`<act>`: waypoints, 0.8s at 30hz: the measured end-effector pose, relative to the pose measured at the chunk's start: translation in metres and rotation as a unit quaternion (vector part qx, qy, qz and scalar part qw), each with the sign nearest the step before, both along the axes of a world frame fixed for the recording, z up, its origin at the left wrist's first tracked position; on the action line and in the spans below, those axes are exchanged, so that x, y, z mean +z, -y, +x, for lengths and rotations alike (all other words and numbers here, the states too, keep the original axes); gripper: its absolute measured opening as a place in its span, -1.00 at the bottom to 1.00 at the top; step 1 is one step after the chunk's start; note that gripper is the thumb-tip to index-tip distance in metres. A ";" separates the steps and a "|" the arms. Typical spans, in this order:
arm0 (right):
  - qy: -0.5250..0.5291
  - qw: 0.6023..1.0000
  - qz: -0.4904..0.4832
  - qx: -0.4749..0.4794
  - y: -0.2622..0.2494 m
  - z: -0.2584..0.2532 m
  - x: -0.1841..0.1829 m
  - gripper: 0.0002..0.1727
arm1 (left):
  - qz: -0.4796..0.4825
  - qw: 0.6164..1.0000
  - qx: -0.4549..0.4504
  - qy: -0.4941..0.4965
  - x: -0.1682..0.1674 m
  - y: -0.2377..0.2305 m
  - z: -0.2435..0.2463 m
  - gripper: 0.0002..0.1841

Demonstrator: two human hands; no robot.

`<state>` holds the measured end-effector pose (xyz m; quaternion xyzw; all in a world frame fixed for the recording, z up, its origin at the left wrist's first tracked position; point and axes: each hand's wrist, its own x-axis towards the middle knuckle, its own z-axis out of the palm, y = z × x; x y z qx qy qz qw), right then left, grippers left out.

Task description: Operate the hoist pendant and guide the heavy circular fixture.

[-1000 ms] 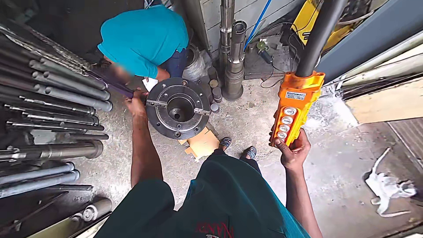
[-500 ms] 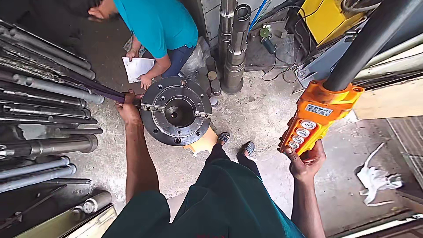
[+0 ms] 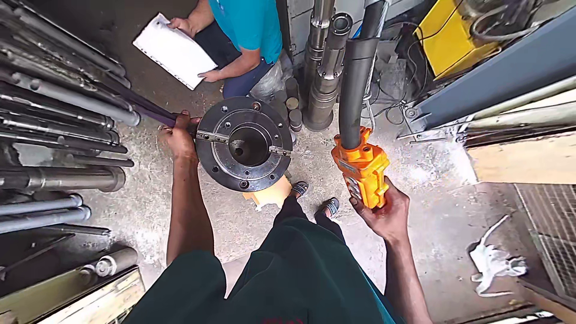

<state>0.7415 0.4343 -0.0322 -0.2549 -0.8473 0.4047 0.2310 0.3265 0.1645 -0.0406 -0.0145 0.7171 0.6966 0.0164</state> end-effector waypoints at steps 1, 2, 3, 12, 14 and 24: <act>-0.006 1.000 -0.006 0.003 0.001 -0.001 -0.001 -0.25 | 0.008 1.000 -0.001 0.000 -0.001 0.000 -0.001 -0.92; -0.012 1.000 -0.014 0.006 0.002 -0.001 -0.002 -0.24 | 0.016 1.000 -0.006 -0.005 -0.004 0.000 -0.002 -0.93; -0.019 1.000 -0.021 0.008 0.002 0.001 -0.003 -0.20 | 0.023 1.000 -0.010 -0.012 -0.006 0.000 -0.003 -0.93; -0.053 0.998 -0.022 0.014 0.000 0.007 0.009 -0.11 | 0.005 1.000 -0.008 -0.017 -0.014 -0.009 -0.006 -0.82; -0.058 0.998 -0.033 0.012 0.001 0.009 0.010 -0.11 | 0.013 1.000 -0.009 -0.024 -0.018 -0.011 -0.009 -0.82; -0.126 0.986 -0.105 -0.010 0.008 0.020 -0.001 -0.12 | -0.007 0.999 -0.012 -0.031 -0.011 -0.017 -0.005 -0.82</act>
